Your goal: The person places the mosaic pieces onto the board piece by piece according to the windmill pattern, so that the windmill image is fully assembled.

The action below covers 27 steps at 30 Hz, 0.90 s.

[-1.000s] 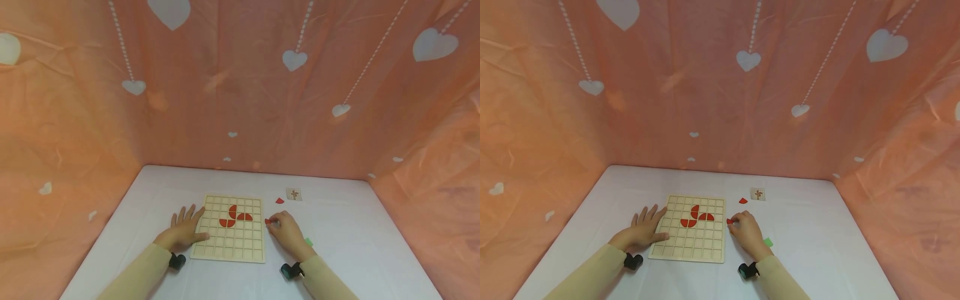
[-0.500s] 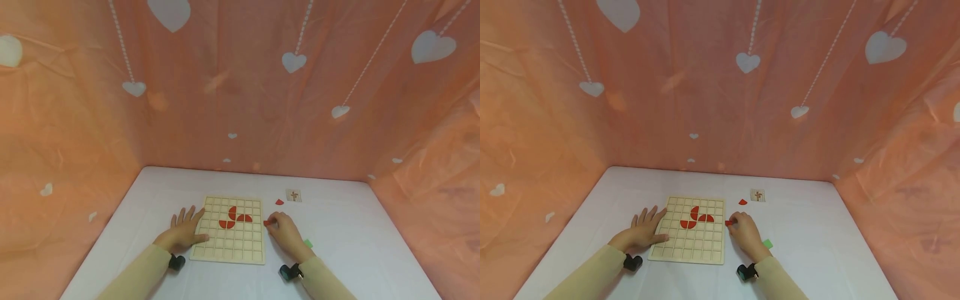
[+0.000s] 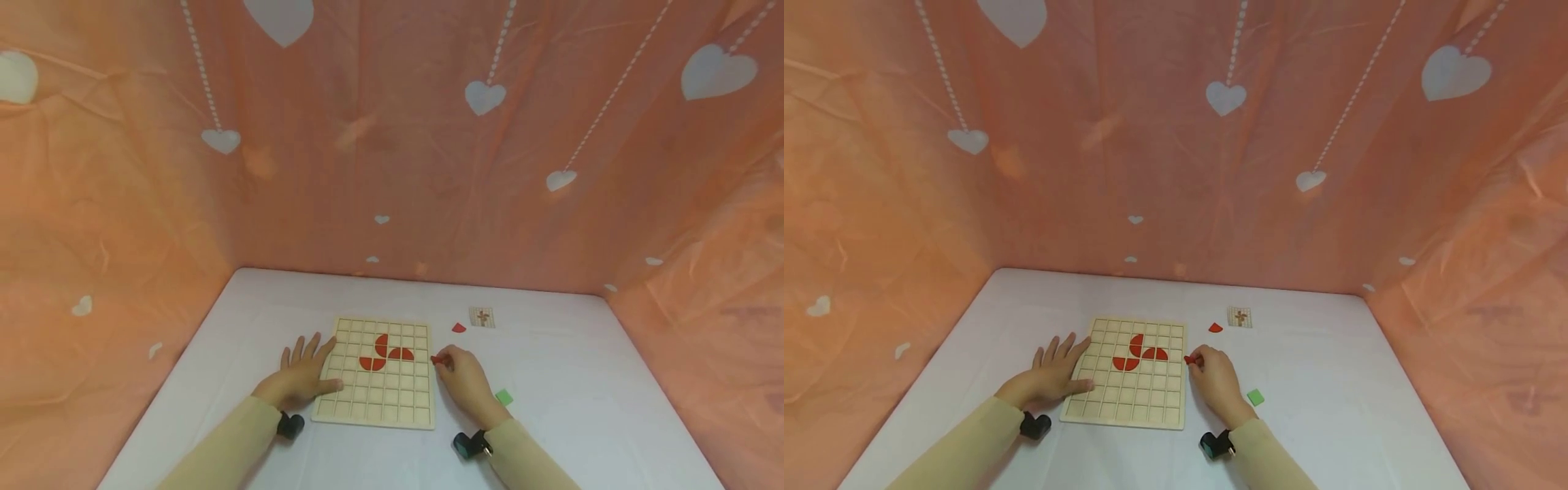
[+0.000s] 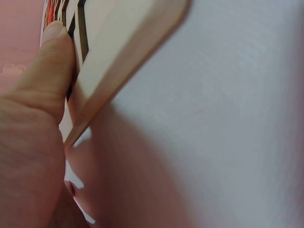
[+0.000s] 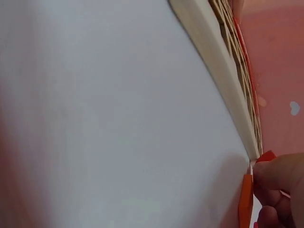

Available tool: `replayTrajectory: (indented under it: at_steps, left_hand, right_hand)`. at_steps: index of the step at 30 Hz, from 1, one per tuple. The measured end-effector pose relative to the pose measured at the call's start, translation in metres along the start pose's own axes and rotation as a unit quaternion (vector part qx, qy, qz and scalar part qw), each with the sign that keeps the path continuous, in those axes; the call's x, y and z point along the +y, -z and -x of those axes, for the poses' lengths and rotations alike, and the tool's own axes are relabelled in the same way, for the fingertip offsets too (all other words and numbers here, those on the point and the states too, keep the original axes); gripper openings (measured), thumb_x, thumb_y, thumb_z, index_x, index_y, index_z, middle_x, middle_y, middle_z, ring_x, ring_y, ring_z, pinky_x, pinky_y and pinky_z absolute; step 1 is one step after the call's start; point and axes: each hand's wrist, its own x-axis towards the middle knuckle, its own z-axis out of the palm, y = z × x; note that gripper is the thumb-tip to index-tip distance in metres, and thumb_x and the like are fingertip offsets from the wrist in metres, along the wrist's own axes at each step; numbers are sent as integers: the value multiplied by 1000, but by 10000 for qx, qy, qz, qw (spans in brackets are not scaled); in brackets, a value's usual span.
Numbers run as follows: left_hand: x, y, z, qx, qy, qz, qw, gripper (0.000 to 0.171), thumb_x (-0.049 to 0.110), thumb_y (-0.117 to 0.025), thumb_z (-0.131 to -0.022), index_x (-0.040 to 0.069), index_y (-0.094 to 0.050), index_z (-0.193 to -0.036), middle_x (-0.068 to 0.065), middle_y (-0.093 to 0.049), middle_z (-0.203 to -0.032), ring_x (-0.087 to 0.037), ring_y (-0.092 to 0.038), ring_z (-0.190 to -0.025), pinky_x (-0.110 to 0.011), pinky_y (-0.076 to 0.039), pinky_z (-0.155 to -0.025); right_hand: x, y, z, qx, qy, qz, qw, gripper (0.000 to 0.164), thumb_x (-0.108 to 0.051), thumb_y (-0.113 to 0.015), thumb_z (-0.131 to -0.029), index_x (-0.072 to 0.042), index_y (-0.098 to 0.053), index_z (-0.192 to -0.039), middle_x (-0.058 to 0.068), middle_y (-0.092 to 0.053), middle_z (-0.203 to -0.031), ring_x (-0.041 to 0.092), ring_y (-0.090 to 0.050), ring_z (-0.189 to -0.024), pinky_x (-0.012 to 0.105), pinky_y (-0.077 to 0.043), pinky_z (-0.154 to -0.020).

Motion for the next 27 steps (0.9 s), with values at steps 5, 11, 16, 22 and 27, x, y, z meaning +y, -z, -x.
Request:
replayTrajectory:
  at_steps: [5, 11, 16, 22, 27]
  left_hand:
    - [1, 4, 0, 2, -25, 8, 10000, 96, 53, -66, -86, 13, -13, -156, -23, 2, -159, -48, 12, -141, -64, 11, -108]
    - [-5, -1, 1, 3, 41, -227, 9997, 98, 58, -64, -84, 13, -15, -156, -24, -2, -159, -50, 8, -141, -67, 6, -108]
    - [-4, -2, 1, 56, -1, -192, 9998, 97, 57, -64, -85, 14, -15, -156, -23, 0, -159, -49, 9, -141, -67, 6, -107]
    - [-1, -2, -2, 11, 12, -124, 9999, 97, 57, -64, -85, 15, -14, -156, -21, 0, -160, -48, 9, -142, -65, 7, -108]
    - [-2, -4, -3, -34, 141, -132, 9998, 97, 56, -64, -85, 15, -13, -157, -21, 0, -160, -47, 9, -142, -64, 7, -109]
  right_hand:
    - [-5, 2, -1, 113, 107, -133, 9998, 7, -16, -68, -91, -16, -63, -95, -5, -59, -85, 15, -51, -77, 31, -45, -70]
    - [-12, 5, 4, -44, -21, -329, 9994, 9, -21, -66, -93, -20, -62, -100, -6, -60, -87, 16, -52, -77, 30, -46, -68]
    - [-17, 7, 6, -292, 172, -636, 9974, 13, -23, -67, -93, -22, -67, -105, -7, -61, -95, 15, -53, -84, 32, -47, -74]
    - [-28, 1, 0, -1206, 373, -1036, 9866, 19, -22, -71, -90, -17, -60, -104, -2, -58, -82, 14, -54, -72, 29, -47, -62]
    - [-45, -9, -8, -1582, 802, -712, 9816, 13, -18, -70, -89, -16, -58, -95, -3, -57, -76, 13, -53, -68, 28, -45, -59]
